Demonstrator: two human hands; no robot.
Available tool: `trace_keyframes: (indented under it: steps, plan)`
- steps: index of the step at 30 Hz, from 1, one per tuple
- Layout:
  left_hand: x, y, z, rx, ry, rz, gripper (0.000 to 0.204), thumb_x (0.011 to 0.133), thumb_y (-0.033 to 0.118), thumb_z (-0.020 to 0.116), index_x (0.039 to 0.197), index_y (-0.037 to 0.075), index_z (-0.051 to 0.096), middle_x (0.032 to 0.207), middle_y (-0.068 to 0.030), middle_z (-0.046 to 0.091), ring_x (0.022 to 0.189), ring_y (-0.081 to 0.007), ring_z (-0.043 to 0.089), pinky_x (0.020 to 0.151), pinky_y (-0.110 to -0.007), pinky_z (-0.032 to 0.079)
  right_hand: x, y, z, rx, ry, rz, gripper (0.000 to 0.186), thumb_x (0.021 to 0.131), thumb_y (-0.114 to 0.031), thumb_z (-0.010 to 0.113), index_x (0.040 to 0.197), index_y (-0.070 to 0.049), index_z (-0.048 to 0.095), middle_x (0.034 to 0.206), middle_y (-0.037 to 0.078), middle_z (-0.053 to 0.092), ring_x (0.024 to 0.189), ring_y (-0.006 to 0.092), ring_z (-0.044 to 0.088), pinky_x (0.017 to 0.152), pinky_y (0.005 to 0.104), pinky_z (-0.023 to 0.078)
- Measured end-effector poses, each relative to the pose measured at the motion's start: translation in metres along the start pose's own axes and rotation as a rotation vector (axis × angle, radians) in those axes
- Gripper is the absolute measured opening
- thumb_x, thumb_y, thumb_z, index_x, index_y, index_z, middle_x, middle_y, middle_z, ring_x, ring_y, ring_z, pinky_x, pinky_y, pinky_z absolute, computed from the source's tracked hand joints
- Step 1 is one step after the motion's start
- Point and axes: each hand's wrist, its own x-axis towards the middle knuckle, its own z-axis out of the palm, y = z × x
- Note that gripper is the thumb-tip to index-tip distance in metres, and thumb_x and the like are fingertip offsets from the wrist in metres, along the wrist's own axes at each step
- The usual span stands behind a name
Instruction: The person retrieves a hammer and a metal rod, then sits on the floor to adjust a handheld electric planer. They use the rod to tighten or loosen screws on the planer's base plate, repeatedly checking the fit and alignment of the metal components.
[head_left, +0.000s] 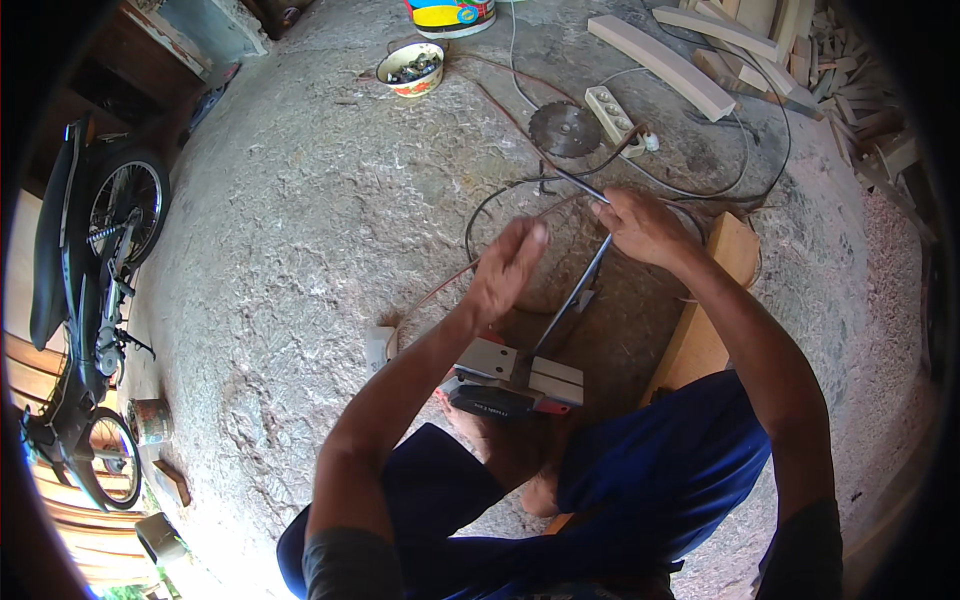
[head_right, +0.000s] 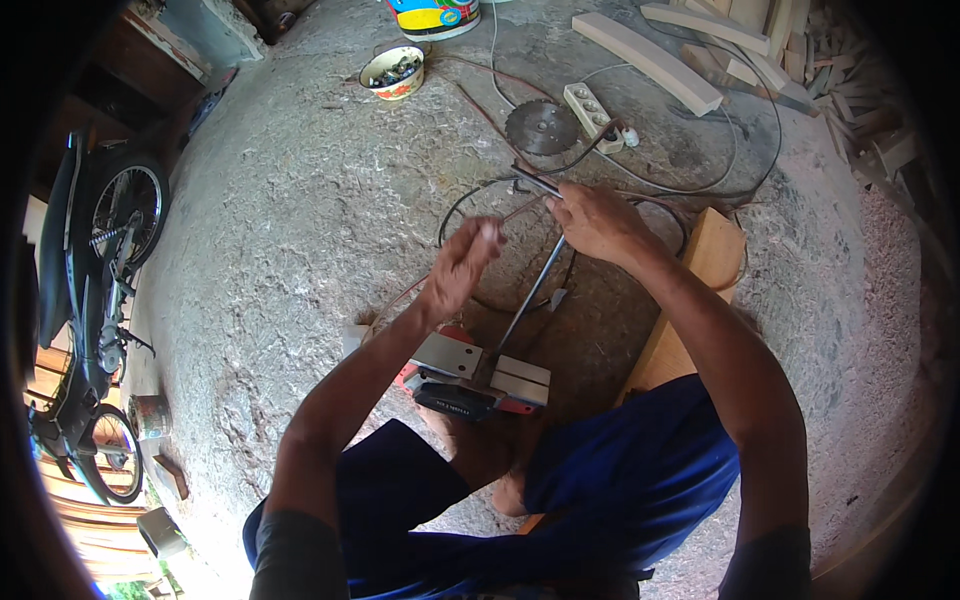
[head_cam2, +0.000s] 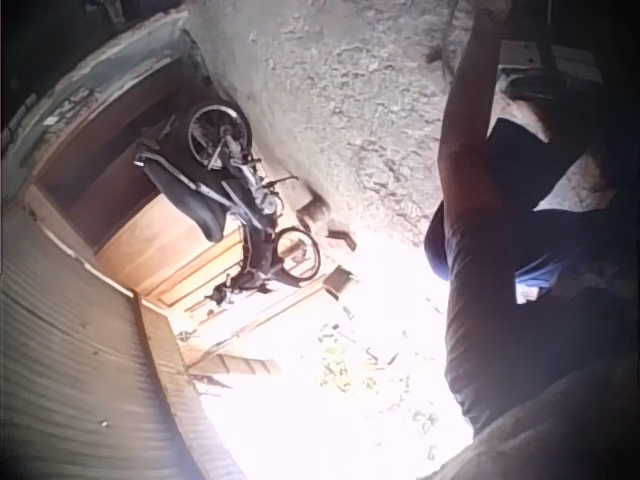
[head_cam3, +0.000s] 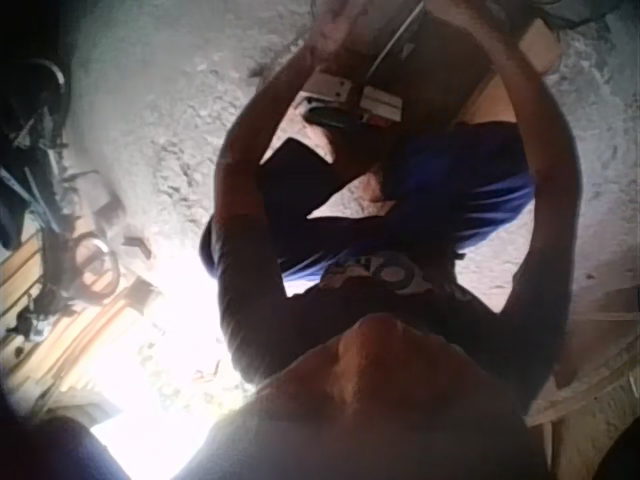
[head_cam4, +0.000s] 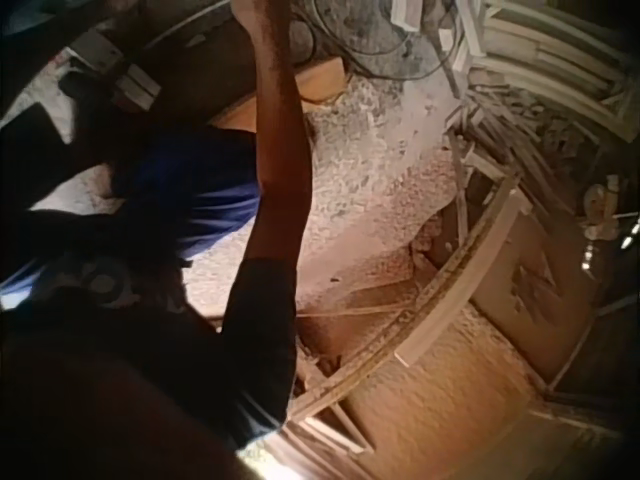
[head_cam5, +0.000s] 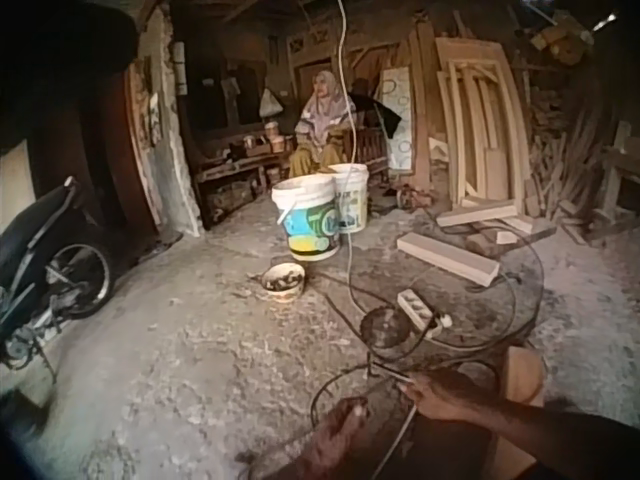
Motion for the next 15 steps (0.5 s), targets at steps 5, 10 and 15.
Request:
trace_keyframes:
  steps: [5, 10, 15]
  plan:
    - [0.074, 0.026, 0.046, -0.528, 0.114, 0.106, 0.047, 0.109, 0.044, 0.050, 0.129, 0.002, 0.058, 0.106, -0.0064, 0.068, 0.084, -0.0125, 0.064, 0.076, -0.029, 0.052, 0.002, 0.003, -0.004, -0.015, 0.006, -0.001, 0.028, 0.101, -0.025, 0.055, 0.102, 0.001, 0.062, 0.095, 0.028, 0.070, 0.094, 0.0480, 0.067, 0.083, 0.0569, 0.051]
    - [0.095, -0.001, 0.046, -0.272, 0.172, 0.232, 0.032, 0.110, 0.035, 0.052, 0.113, 0.005, 0.063, 0.087, -0.0011, 0.065, 0.073, -0.0081, 0.059, 0.065, -0.026, 0.049, 0.014, 0.007, 0.001, 0.001, -0.059, -0.012, 0.028, 0.102, -0.025, 0.054, 0.098, 0.002, 0.061, 0.089, 0.028, 0.069, 0.091, 0.0475, 0.068, 0.082, 0.0569, 0.051]
    - [0.097, 0.000, 0.030, 0.094, 0.237, 0.320, 0.025, 0.109, 0.029, 0.056, 0.102, 0.006, 0.064, 0.077, -0.0014, 0.060, 0.068, -0.0095, 0.054, 0.062, -0.028, 0.047, 0.011, 0.007, 0.004, -0.066, 0.042, -0.074, 0.032, 0.106, -0.029, 0.053, 0.095, 0.001, 0.058, 0.078, 0.024, 0.065, 0.076, 0.0469, 0.065, 0.067, 0.0555, 0.047]
